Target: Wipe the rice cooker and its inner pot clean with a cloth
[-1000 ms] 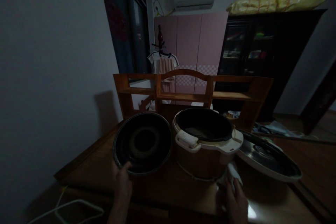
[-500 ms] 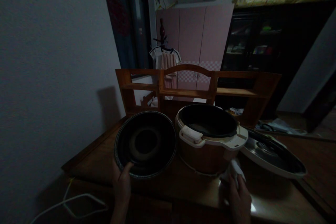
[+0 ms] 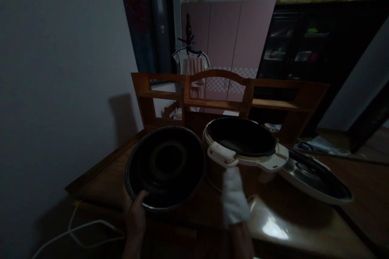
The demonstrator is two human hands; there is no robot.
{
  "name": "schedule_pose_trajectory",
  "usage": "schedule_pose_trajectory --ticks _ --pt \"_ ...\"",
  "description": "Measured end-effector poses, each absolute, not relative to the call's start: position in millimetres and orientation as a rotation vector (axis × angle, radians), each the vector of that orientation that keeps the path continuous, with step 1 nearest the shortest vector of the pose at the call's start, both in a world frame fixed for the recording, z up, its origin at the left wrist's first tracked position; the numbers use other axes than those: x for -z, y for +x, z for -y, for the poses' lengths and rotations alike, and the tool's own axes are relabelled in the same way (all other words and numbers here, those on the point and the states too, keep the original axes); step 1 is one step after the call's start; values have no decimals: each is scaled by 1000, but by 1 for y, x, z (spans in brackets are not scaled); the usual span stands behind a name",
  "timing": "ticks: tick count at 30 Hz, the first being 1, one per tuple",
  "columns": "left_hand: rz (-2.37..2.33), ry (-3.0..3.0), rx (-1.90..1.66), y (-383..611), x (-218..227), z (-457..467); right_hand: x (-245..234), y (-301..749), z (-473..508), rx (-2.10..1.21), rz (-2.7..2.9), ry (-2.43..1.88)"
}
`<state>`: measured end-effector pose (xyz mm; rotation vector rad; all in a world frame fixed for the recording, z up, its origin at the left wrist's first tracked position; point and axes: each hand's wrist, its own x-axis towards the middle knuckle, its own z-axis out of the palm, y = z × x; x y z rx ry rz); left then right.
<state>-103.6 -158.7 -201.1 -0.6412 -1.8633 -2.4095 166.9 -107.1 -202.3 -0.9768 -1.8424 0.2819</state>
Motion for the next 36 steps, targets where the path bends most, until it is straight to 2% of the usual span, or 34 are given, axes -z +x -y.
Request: schedule_pose_trajectory --ticks 5,10,18,24,36 --pt "1818 -670 2434 -92 192 157 183 79 107 -355 2246 -497" --pt "1798 -642 2460 -87 192 155 177 56 112 -537 2259 -596" --pt "1763 -576 2499 -83 195 154 183 73 121 -813 2063 -480" --pt "1758 -491 2543 -83 198 154 185 79 132 -781 2138 -329" --pt "1751 -404 2522 -72 215 154 176 81 131 -792 2351 -390"
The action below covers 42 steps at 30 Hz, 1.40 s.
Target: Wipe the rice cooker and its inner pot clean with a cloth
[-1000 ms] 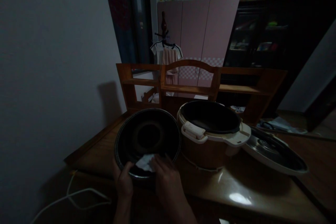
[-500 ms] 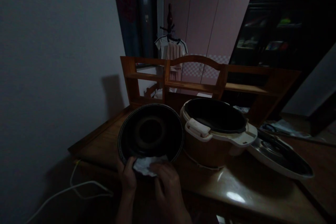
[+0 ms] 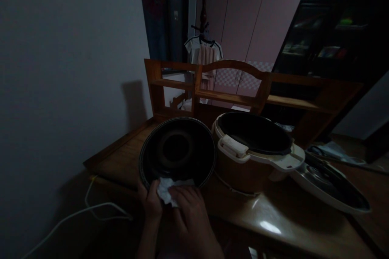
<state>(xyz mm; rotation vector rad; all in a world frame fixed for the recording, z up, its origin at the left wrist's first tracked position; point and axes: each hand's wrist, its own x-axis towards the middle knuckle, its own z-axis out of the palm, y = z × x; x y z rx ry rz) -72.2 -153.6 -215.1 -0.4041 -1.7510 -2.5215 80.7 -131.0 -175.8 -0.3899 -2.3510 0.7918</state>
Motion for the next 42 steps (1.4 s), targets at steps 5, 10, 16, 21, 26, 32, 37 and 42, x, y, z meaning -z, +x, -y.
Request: schedule_pose_trajectory --ticks 5,10,16,21,26,32,37,42 --pt "1787 -436 2480 -70 222 158 192 85 121 -608 2430 -404" --pt "1790 -448 2464 -67 215 159 192 101 97 -353 2429 -556" --pt "1774 -454 2473 -65 206 155 174 110 83 -455 2356 -531" --pt "1821 -425 2470 -67 206 155 166 109 94 -595 2343 -501" --pt "1861 -413 2446 -66 204 156 171 111 97 -581 2360 -513" --pt "1874 -448 2418 -64 200 159 171 109 105 -585 2349 -539" --pt "1880 -466 2389 -63 198 159 169 99 118 -656 2382 -513" --pt "1777 -573 2241 -61 193 165 170 94 119 -656 2406 -477"
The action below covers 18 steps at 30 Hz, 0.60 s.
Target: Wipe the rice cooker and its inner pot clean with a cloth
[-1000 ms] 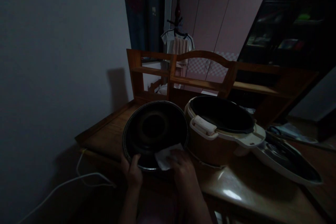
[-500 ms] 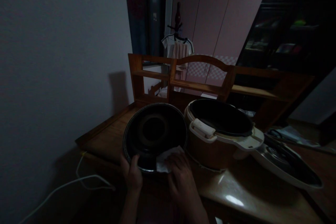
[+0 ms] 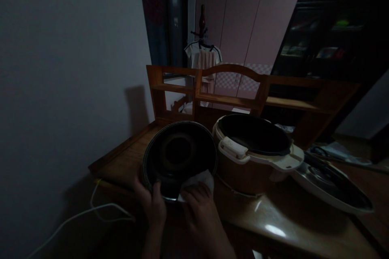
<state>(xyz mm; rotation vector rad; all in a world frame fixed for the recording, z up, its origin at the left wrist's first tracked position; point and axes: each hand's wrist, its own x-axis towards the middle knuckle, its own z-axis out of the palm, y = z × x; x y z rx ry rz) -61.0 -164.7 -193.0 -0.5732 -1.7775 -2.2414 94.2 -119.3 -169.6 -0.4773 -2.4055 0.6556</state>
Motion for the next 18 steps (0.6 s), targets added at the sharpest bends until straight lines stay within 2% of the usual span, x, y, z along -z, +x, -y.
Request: schedule_pose_trajectory --ticks 4,9,13,18 --pt "1615 -897 1612 -65 190 181 170 95 111 -678 2409 -429" --pt "1612 -1737 996 -87 193 195 167 96 105 -900 2181 -390" --pt "1666 -1893 784 -113 197 197 160 104 107 -1244 1691 -619" --pt "1733 -1755 806 -137 198 188 162 122 100 -1457 970 -1079"
